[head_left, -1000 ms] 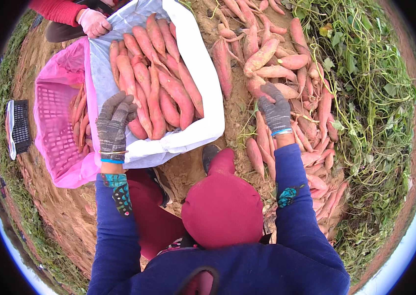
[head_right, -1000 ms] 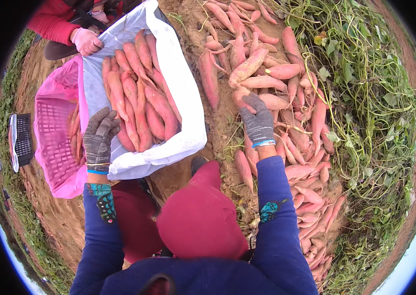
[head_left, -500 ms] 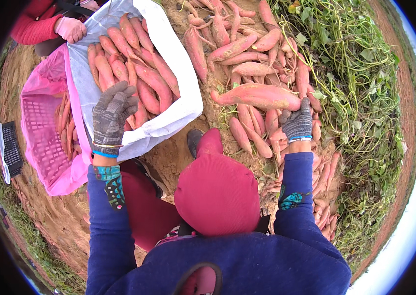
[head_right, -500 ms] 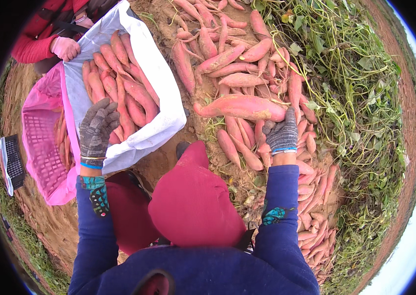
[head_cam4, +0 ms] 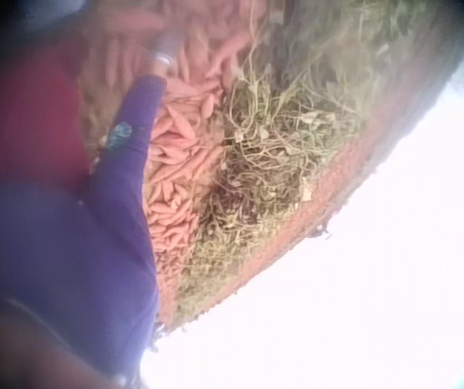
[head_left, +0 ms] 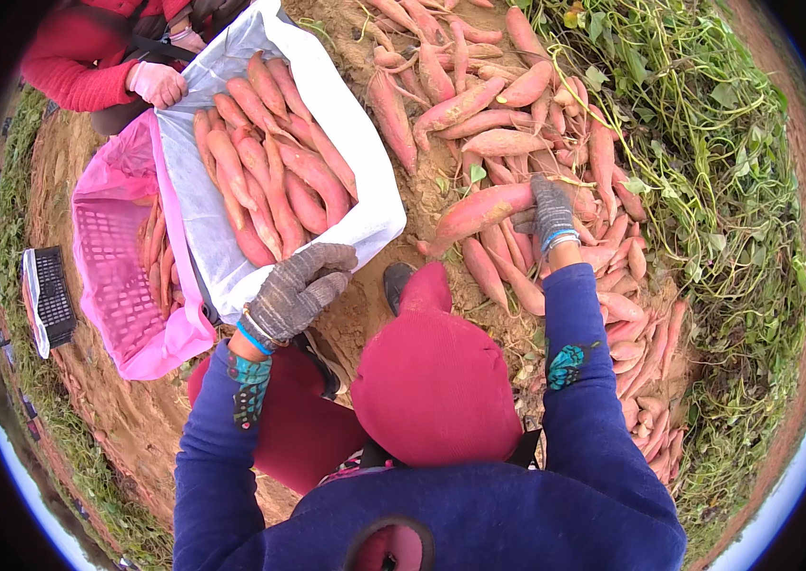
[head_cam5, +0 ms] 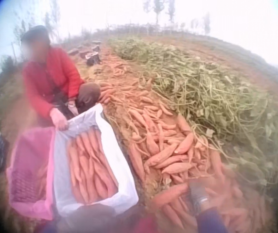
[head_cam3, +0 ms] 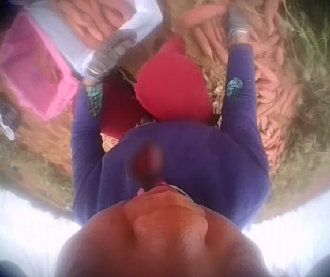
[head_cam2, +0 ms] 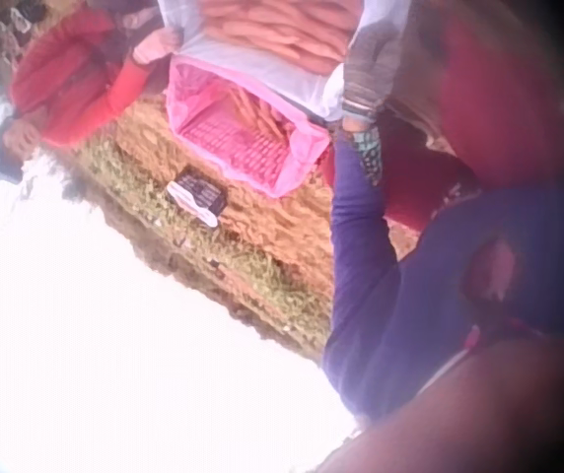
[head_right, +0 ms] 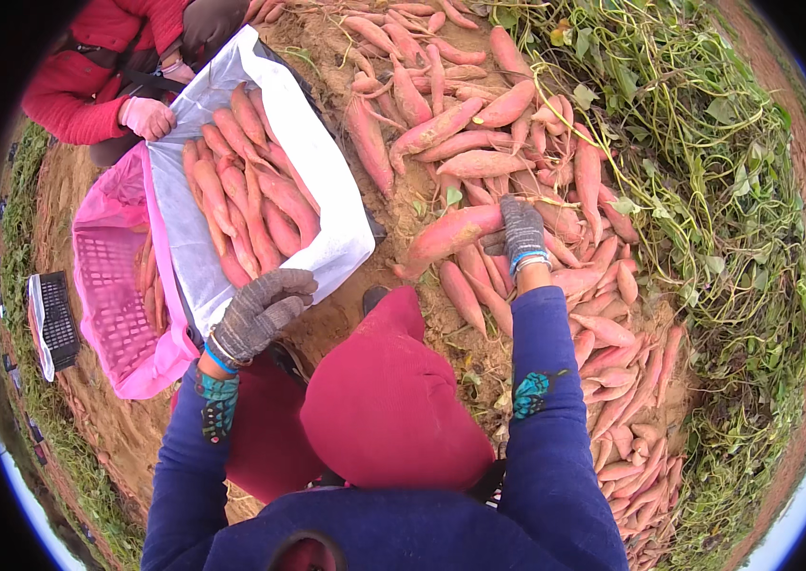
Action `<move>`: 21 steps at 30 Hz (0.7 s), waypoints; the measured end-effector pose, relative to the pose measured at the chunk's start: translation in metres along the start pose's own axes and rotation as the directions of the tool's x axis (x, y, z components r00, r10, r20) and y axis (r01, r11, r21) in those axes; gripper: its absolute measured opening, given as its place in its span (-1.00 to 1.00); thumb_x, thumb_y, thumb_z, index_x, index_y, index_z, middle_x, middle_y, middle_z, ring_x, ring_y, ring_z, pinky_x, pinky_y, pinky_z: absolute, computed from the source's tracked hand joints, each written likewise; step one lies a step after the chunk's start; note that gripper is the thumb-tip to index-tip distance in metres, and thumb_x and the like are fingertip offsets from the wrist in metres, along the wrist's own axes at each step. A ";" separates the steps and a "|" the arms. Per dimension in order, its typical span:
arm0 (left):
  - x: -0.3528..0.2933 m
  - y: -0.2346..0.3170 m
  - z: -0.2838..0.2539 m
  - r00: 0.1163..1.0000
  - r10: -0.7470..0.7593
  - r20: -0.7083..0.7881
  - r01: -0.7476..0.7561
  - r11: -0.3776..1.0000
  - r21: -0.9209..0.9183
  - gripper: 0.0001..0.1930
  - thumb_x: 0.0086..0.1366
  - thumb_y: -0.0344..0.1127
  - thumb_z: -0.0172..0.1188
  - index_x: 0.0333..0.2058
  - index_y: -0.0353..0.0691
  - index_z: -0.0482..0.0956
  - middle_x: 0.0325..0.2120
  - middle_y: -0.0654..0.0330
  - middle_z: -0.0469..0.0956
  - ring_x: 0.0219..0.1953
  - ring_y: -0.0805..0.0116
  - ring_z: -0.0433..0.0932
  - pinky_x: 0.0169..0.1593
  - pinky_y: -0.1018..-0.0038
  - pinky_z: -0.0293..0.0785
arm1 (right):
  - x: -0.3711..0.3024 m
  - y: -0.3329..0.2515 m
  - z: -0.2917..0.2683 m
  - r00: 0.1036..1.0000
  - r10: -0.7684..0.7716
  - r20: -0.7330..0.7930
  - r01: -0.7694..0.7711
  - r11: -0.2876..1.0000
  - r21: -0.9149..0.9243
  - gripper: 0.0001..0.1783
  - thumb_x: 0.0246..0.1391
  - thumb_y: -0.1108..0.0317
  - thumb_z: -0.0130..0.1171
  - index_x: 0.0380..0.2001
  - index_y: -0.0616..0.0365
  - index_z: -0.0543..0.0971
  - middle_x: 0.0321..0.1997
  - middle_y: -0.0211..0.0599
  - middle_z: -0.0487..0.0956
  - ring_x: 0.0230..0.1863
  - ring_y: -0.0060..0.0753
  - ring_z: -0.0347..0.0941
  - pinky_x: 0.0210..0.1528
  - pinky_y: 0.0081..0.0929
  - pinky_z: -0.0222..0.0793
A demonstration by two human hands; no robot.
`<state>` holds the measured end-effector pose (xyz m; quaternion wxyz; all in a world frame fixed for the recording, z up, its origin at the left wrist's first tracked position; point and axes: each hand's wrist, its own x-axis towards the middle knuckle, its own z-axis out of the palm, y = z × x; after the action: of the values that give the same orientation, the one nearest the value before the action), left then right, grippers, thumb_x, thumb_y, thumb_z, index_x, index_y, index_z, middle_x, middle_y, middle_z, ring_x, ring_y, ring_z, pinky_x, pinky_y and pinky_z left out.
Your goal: The person squats in a field and repeatedly picks up harvested sweet potatoes from the ground, placing them into a white-lined crate. Another person nearby also sorts sweet potatoes into a pink basket.
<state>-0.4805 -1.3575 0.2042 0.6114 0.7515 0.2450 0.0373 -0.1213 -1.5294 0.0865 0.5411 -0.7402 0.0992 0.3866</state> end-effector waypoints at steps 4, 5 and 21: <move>0.010 -0.008 -0.020 0.985 -0.062 -0.158 0.010 0.950 -0.311 -0.65 0.28 -0.49 0.09 0.05 -0.34 0.42 -0.13 0.12 0.55 -0.08 0.35 0.54 0.03 0.43 0.46 | 0.020 -0.040 0.061 0.422 -0.893 0.153 0.690 0.207 -0.694 -0.48 0.05 0.19 0.15 0.03 0.27 0.44 -0.01 0.10 0.52 0.07 0.08 0.42 0.09 -0.19 0.33; 0.014 -0.011 -0.023 0.979 -0.095 -0.179 0.024 0.931 -0.365 -0.65 0.28 -0.50 0.08 0.05 -0.35 0.41 -0.12 0.11 0.55 -0.07 0.32 0.54 0.04 0.41 0.46 | 0.024 -0.042 0.096 0.404 -0.881 0.248 0.790 0.200 -0.579 -0.53 0.06 0.17 0.12 -0.03 0.25 0.49 -0.06 0.12 0.54 0.00 0.12 0.46 0.03 -0.14 0.37; 0.034 -0.017 -0.045 0.993 -0.041 -0.109 -0.043 0.741 -0.671 -0.57 0.27 -0.46 0.14 0.11 -0.34 0.35 0.03 0.02 0.47 0.05 0.18 0.50 0.13 0.32 0.42 | 0.091 -0.048 0.212 0.898 -0.230 0.376 0.169 0.968 0.187 -0.42 -0.14 0.20 0.32 -0.05 0.30 0.49 -0.10 -0.10 0.56 -0.13 -0.20 0.48 -0.03 -0.34 0.41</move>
<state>-0.4722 -1.3004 0.1910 0.8257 0.4774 0.2499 0.1670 -0.1306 -1.2991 0.0352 0.6408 -0.6106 -0.0596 0.4615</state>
